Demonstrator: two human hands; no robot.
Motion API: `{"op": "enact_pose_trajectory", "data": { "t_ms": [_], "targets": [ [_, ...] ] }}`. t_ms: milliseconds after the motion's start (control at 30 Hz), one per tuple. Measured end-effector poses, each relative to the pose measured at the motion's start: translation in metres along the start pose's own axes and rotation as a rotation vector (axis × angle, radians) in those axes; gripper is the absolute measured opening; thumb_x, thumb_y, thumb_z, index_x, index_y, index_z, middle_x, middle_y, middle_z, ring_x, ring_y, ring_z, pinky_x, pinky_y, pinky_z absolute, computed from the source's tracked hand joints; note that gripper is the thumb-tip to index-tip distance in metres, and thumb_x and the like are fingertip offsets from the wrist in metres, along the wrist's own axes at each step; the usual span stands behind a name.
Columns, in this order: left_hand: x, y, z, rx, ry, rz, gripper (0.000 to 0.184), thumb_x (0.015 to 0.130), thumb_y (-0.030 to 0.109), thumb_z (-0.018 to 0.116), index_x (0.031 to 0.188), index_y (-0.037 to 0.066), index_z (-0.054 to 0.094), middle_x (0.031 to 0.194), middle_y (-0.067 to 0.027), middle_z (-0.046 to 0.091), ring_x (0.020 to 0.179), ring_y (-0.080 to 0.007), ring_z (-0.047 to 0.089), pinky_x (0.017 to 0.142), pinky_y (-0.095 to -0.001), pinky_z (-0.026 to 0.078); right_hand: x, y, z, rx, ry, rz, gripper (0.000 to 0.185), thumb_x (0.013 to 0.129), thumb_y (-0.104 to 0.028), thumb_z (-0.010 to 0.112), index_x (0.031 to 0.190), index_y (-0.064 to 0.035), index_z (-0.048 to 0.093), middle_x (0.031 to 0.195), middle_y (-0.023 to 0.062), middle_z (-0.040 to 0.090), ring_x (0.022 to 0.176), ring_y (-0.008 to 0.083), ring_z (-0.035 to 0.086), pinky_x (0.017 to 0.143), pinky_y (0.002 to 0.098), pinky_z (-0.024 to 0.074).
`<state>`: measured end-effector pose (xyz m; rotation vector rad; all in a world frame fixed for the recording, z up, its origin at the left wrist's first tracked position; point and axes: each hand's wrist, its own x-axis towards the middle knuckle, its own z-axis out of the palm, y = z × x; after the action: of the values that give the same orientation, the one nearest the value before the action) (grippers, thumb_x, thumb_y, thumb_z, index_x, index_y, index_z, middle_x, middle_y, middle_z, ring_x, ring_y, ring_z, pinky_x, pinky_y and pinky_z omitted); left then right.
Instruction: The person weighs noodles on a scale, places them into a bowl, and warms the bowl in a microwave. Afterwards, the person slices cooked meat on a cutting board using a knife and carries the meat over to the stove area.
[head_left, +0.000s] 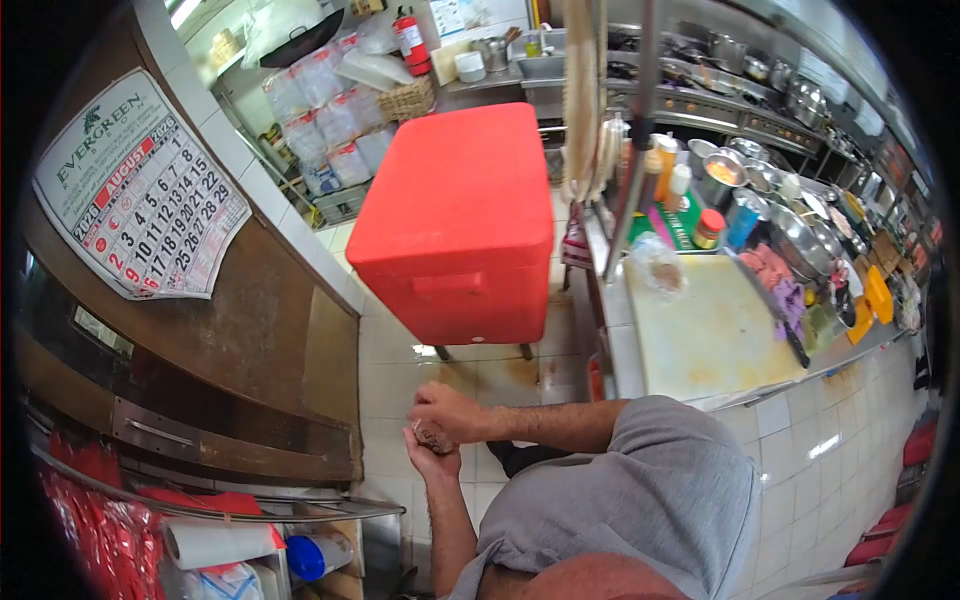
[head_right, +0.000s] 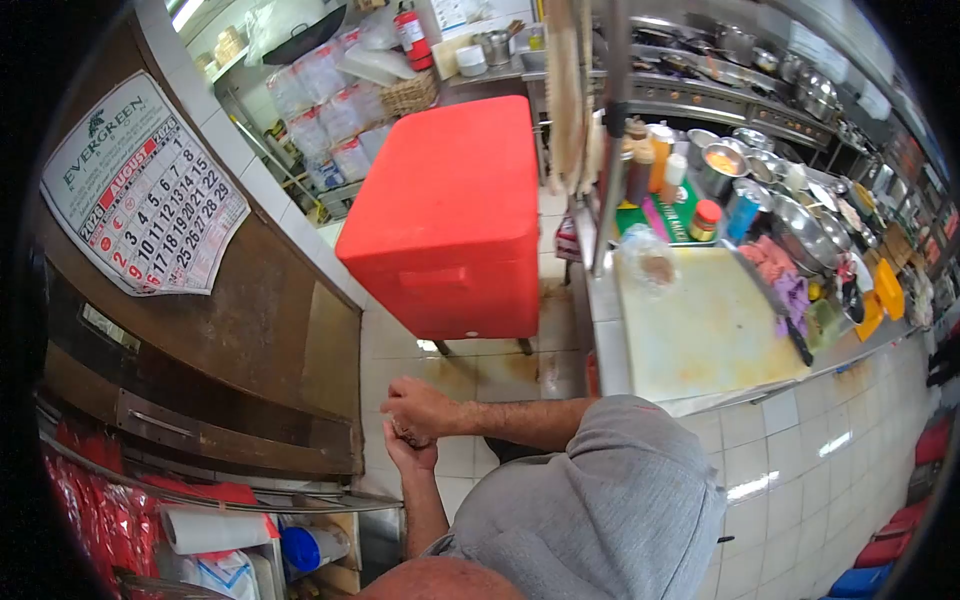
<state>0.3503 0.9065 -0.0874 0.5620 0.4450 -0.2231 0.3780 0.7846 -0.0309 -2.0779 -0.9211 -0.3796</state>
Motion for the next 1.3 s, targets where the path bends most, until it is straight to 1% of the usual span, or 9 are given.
{"op": "enact_pose_trajectory", "data": {
  "t_ms": [67,267,367,533,700,833,967,1067,1300],
  "targets": [
    [0.03,0.037,-0.007,0.011,0.044,0.028,0.057,0.093,0.053,0.028,0.122,0.007,0.047,0.118,-0.0109,0.053,0.111,-0.0275,0.051,0.091,-0.0426,0.044,0.036,0.025,0.023,0.143,0.067,0.171,0.026,0.075,-0.012,0.061,0.1,-0.0059,0.059,0.098,0.0131,0.05,0.09,0.0312,0.05,0.081,0.0396,0.0426],
    [0.139,0.161,-0.026,0.016,0.029,0.112,0.055,0.092,0.052,0.034,0.123,0.007,0.046,0.116,-0.0124,0.054,0.103,-0.0297,0.054,0.083,-0.0441,0.048,0.162,0.108,0.062,0.354,0.017,0.349,0.025,0.083,-0.017,0.062,0.105,-0.0058,0.058,0.095,0.0138,0.048,0.09,0.029,0.052,0.078,0.0384,0.0445],
    [0.189,0.216,-0.02,0.016,0.143,0.162,0.056,0.089,0.055,0.038,0.12,0.009,0.047,0.114,-0.0124,0.054,0.098,-0.0298,0.055,0.075,-0.0457,0.049,0.228,0.132,0.054,0.279,-0.021,0.286,0.025,0.085,-0.018,0.06,0.106,-0.005,0.057,0.093,0.0129,0.048,0.09,0.0265,0.053,0.075,0.0365,0.0464],
    [0.288,0.284,-0.001,0.025,0.088,0.136,0.059,0.089,0.056,0.038,0.123,0.008,0.046,0.114,-0.0125,0.055,0.098,-0.03,0.054,0.076,-0.0453,0.049,0.318,0.18,0.041,0.295,-0.103,0.347,0.024,0.086,-0.017,0.059,0.105,-0.0033,0.057,0.092,0.0117,0.048,0.084,0.0254,0.055,0.073,0.0357,0.0473],
    [0.425,0.34,0.028,0.072,0.007,-0.025,0.056,0.091,0.053,0.036,0.122,0.008,0.048,0.116,-0.0119,0.055,0.099,-0.0296,0.055,0.078,-0.0461,0.048,0.374,0.243,0.045,0.242,-0.007,0.404,0.022,0.086,-0.015,0.059,0.105,-0.0025,0.058,0.09,0.0118,0.051,0.082,0.024,0.056,0.072,0.0347,0.0474],
    [0.513,0.381,0.079,0.2,-0.146,-0.246,0.056,0.092,0.053,0.034,0.12,0.008,0.05,0.114,-0.0113,0.057,0.098,-0.0301,0.056,0.076,-0.0477,0.048,0.411,0.274,0.026,0.16,0.184,0.629,0.022,0.083,-0.015,0.06,0.1,-0.0011,0.059,0.087,0.0132,0.054,0.082,0.0269,0.055,0.073,0.0358,0.0453],
    [0.61,0.396,0.129,0.293,-0.284,-0.333,0.06,0.091,0.056,0.031,0.119,0.006,0.05,0.108,-0.0128,0.059,0.091,-0.0306,0.058,0.072,-0.0459,0.049,0.447,0.312,-0.01,-0.021,0.345,0.748,0.02,0.083,-0.014,0.06,0.1,-0.0019,0.059,0.088,0.0132,0.054,0.082,0.0273,0.055,0.072,0.0352,0.0458],
    [0.671,0.393,0.176,0.32,-0.279,-0.409,0.06,0.091,0.056,0.031,0.118,0.006,0.05,0.108,-0.0139,0.059,0.091,-0.0307,0.058,0.071,-0.0446,0.049,0.458,0.363,-0.044,-0.249,0.448,0.705,0.019,0.083,-0.013,0.059,0.099,-0.0031,0.06,0.088,0.0134,0.054,0.081,0.0273,0.055,0.072,0.0348,0.0463],
    [0.831,0.371,0.267,0.43,-0.275,-0.443,0.057,0.092,0.055,0.032,0.117,0.008,0.051,0.109,-0.0118,0.059,0.093,-0.0306,0.058,0.073,-0.0453,0.049,0.491,0.496,-0.16,-0.474,0.57,0.835,0.02,0.083,-0.012,0.059,0.101,-0.0045,0.059,0.087,0.0126,0.052,0.079,0.0268,0.055,0.07,0.0356,0.047]
  ]
}}
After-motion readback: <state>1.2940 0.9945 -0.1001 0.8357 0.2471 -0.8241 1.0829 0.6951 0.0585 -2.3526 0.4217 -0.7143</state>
